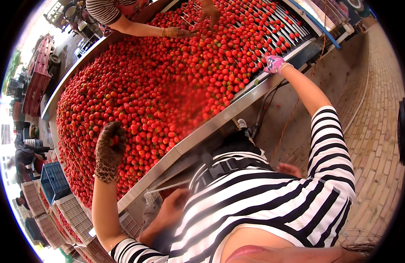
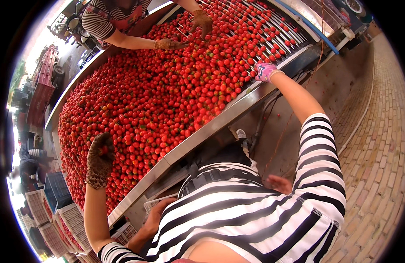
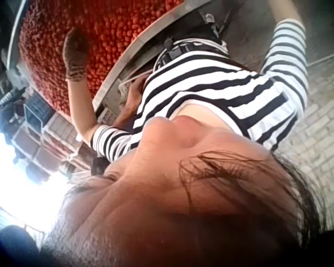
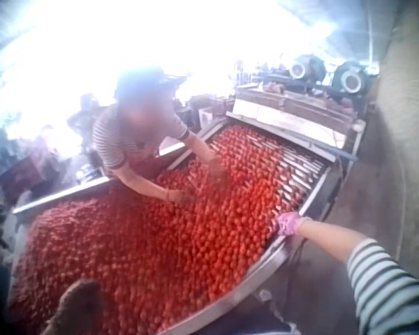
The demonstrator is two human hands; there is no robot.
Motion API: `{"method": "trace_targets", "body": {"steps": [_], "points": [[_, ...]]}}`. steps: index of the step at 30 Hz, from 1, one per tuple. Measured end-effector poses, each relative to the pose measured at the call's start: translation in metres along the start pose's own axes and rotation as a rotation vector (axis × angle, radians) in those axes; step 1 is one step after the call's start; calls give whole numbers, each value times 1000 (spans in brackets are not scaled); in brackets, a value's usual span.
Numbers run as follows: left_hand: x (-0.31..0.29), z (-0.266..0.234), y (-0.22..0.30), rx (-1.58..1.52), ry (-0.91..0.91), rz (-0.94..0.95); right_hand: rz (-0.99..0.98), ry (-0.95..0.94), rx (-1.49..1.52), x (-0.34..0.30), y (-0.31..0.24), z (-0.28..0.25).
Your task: The person sorts tomatoes on a vibrating conveyor belt by hand, moving them and removing damaged ones alongside other workers.
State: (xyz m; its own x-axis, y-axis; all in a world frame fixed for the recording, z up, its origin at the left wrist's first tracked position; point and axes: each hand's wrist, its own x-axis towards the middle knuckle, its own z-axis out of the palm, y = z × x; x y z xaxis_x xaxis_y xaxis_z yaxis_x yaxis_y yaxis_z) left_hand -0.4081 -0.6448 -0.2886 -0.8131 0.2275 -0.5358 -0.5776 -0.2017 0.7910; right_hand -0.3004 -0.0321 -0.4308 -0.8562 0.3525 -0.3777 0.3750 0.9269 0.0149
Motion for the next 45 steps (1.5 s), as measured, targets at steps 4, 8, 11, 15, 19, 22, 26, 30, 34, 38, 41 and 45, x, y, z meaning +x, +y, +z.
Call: {"method": "trace_targets", "body": {"steps": [4, 8, 11, 15, 19, 22, 26, 30, 34, 38, 41, 45], "points": [[35, 33, -15, -32, -190, -92, -130, 68, 24, 9, -14, 26], [48, 68, -45, -91, -196, -146, -443, 141, 121, 49, -99, 47], [63, 96, -70, -160, -234, -218, -435, 31, -98, 66, -146, 56], [79, 112, -104, -197, -226, -269, -464, -34, -378, 61, -156, 77], [87, 110, -126, -230, -249, -332, -457, -149, -223, 64, -135, 72], [98, 101, -136, -221, -306, -388, -389, -210, 81, 66, -139, 40], [121, 112, -158, -491, -261, -457, -297, -114, 1085, 44, -179, 5], [146, 145, -177, -727, -375, -320, -702, 89, 1039, -2, -249, -14], [152, 142, -176, -1058, -675, -361, -747, 152, 895, 13, -207, -30], [148, 128, -177, -947, -645, -320, -693, -94, 303, 19, -147, 6], [151, 118, -190, -887, -568, -349, -788, -296, -215, 12, -162, 62], [155, 104, -208, -752, -489, -399, -798, -320, -224, 25, -164, 109]]}}
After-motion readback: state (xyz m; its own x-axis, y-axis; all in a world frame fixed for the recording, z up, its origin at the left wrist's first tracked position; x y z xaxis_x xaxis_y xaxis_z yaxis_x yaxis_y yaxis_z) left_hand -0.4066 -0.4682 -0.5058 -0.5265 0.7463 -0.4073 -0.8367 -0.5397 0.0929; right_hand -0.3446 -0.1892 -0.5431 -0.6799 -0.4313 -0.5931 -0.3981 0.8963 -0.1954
